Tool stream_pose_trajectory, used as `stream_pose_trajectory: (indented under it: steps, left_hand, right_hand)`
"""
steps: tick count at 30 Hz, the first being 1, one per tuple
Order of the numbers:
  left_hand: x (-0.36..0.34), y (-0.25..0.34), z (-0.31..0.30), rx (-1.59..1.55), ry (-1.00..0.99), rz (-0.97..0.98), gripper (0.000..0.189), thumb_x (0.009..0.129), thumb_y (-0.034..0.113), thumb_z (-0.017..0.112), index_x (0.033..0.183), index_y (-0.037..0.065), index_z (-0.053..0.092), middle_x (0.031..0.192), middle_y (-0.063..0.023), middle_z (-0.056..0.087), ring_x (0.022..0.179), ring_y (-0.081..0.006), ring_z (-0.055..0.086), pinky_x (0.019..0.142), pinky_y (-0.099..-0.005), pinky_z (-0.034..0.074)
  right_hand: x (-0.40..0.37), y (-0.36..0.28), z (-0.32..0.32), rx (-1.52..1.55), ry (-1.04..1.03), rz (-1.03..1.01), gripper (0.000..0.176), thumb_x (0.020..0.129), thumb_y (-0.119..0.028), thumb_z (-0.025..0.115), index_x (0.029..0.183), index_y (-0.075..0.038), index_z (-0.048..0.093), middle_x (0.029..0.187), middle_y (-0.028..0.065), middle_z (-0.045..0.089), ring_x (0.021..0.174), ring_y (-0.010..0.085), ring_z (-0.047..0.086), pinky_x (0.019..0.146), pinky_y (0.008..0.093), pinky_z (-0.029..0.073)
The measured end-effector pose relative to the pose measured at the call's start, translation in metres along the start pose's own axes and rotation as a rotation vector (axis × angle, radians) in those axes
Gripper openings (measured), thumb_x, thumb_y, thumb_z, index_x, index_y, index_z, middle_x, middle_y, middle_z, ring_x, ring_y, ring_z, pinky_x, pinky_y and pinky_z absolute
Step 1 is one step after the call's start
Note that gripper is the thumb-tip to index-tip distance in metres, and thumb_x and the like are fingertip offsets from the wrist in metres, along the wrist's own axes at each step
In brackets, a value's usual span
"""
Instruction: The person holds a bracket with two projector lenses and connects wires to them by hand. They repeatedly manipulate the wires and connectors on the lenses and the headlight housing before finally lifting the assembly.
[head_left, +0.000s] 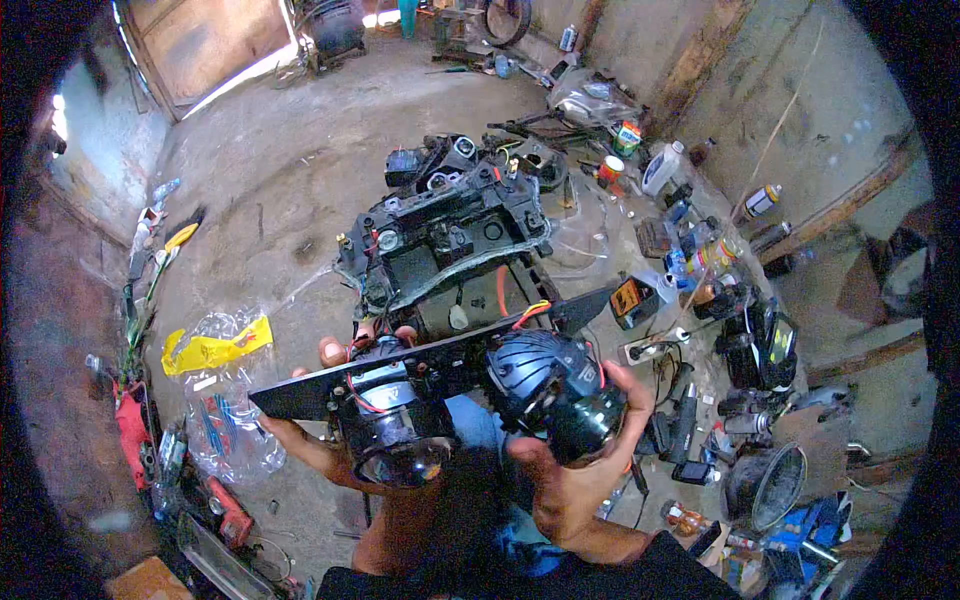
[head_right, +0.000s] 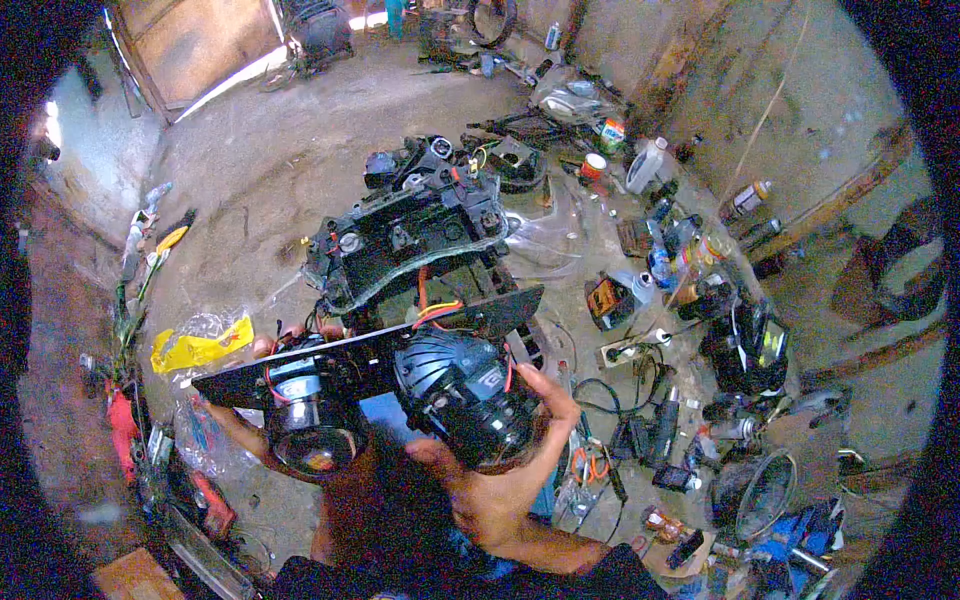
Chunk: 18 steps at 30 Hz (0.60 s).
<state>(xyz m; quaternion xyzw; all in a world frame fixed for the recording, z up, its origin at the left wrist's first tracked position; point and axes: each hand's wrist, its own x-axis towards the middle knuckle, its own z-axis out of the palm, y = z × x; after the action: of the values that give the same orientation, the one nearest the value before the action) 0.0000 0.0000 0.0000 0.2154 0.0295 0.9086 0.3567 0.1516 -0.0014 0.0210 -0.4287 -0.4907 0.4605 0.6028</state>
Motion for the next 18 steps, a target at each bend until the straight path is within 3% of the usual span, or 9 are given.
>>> stream_pose_trajectory:
  steps: [2,8,12,17,18]
  left_hand:
    - [-0.002,0.001,0.004,-0.01,0.055,-0.001,0.075,0.104,0.077,0.029,0.126,0.02,0.074,0.133,-0.0076,0.067,0.133,-0.0374,0.049,0.117,-0.0667,0.039]
    - [-0.002,-0.002,0.013,-0.05,0.141,0.001,0.073,0.104,0.075,0.031,0.127,0.02,0.073,0.126,-0.0079,0.069,0.13,-0.0374,0.052,0.116,-0.0655,0.041]
    - [-0.006,-0.006,0.009,-0.067,0.215,-0.008,0.07,0.104,0.075,0.035,0.128,0.021,0.072,0.126,-0.009,0.068,0.13,-0.0367,0.053,0.115,-0.0651,0.042]
    - [-0.004,0.006,0.012,0.285,0.225,-0.145,0.066,0.104,0.074,0.039,0.125,0.022,0.074,0.128,-0.0084,0.066,0.13,-0.0363,0.051,0.112,-0.0658,0.046]
    - [-0.005,0.004,0.01,0.215,0.238,-0.107,0.065,0.104,0.073,0.039,0.124,0.022,0.074,0.127,-0.0083,0.066,0.13,-0.0366,0.051,0.111,-0.0659,0.046]
  right_hand:
    - [0.001,0.001,0.004,-0.017,0.046,-0.072,0.117,0.062,-0.038,0.104,0.152,-0.007,0.035,0.145,0.0076,0.045,0.131,0.0221,0.051,0.107,0.0336,0.047]
    - [0.008,0.016,-0.005,-0.403,-0.004,-0.348,0.123,0.057,-0.046,0.104,0.15,-0.008,0.033,0.138,0.0098,0.046,0.125,0.0263,0.053,0.111,0.0401,0.043]
    - [0.009,0.017,0.003,-0.394,0.003,-0.454,0.119,0.056,-0.046,0.104,0.145,-0.007,0.035,0.14,0.015,0.048,0.13,0.0321,0.051,0.115,0.0465,0.04]
    - [0.016,0.021,0.004,-0.333,0.03,-0.467,0.12,0.053,-0.046,0.104,0.143,-0.005,0.037,0.142,0.0199,0.051,0.136,0.0359,0.05,0.119,0.0494,0.036]
    - [0.017,0.02,0.004,-0.359,0.027,-0.487,0.12,0.053,-0.046,0.104,0.143,-0.005,0.037,0.142,0.0195,0.051,0.136,0.0357,0.05,0.12,0.0493,0.036]
